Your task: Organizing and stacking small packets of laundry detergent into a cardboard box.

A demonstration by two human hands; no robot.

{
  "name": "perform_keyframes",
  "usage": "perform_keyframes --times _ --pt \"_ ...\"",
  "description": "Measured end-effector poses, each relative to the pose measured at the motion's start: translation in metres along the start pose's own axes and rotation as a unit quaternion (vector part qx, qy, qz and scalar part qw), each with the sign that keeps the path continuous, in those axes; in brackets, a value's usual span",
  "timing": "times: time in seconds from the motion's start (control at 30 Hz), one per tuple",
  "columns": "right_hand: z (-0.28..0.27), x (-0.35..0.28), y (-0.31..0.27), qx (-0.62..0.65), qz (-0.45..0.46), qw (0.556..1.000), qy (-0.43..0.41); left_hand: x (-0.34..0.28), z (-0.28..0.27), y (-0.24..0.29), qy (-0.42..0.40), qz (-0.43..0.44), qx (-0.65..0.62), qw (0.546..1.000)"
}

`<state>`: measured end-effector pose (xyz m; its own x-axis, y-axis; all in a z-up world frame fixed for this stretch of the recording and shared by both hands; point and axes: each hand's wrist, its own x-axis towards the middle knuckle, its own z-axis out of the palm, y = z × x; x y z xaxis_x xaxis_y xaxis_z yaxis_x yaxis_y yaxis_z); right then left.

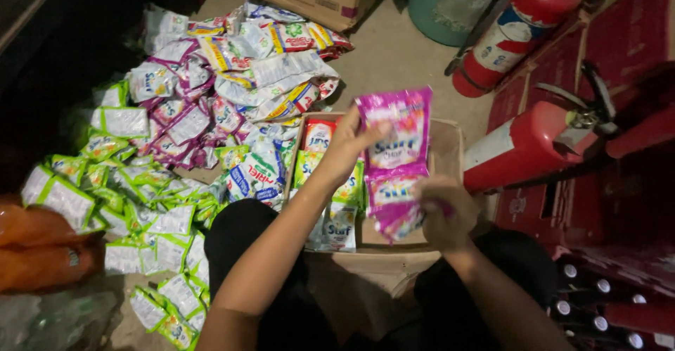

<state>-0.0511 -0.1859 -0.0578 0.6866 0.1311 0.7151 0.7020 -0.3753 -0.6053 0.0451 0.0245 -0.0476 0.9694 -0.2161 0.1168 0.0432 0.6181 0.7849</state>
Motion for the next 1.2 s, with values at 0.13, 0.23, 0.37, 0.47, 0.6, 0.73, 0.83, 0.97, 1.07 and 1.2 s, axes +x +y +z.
perform_keyframes --times 0.13,0.23,0.37,0.47,0.6,0.73,0.83,0.97,1.07,1.2 --pt "-0.002 0.030 -0.006 -0.020 0.034 0.997 0.065 -0.013 -0.001 -0.018 -0.090 0.017 0.144 0.985" --pt "-0.003 0.039 -0.003 -0.058 0.065 0.993 0.085 -0.017 0.000 -0.020 -0.138 0.037 0.172 0.975" --pt "0.001 0.037 0.009 -0.070 0.171 0.976 0.120 -0.023 0.009 -0.014 -0.168 0.083 0.142 0.972" --pt "0.005 0.031 0.021 0.004 0.191 0.970 0.149 -0.034 0.029 0.005 -0.149 0.052 0.197 0.968" --pt "0.007 0.028 0.028 0.107 0.222 0.951 0.187 -0.038 0.034 0.009 -0.138 0.085 0.292 0.943" --pt "0.010 0.040 0.022 0.146 0.206 0.951 0.179 -0.035 0.040 0.002 -0.100 0.164 0.407 0.893" --pt "0.013 0.047 0.017 0.232 0.229 0.931 0.164 -0.032 0.035 -0.012 -0.040 0.141 0.447 0.882" --pt "0.012 0.043 0.028 0.264 0.258 0.920 0.128 -0.030 0.035 -0.014 -0.026 0.136 0.438 0.888" --pt "0.007 0.033 0.040 0.248 0.284 0.919 0.120 -0.029 0.030 -0.022 -0.026 0.144 0.448 0.882" --pt "0.007 0.038 0.029 0.250 0.271 0.918 0.143 -0.031 0.039 -0.019 -0.015 0.136 0.471 0.872"
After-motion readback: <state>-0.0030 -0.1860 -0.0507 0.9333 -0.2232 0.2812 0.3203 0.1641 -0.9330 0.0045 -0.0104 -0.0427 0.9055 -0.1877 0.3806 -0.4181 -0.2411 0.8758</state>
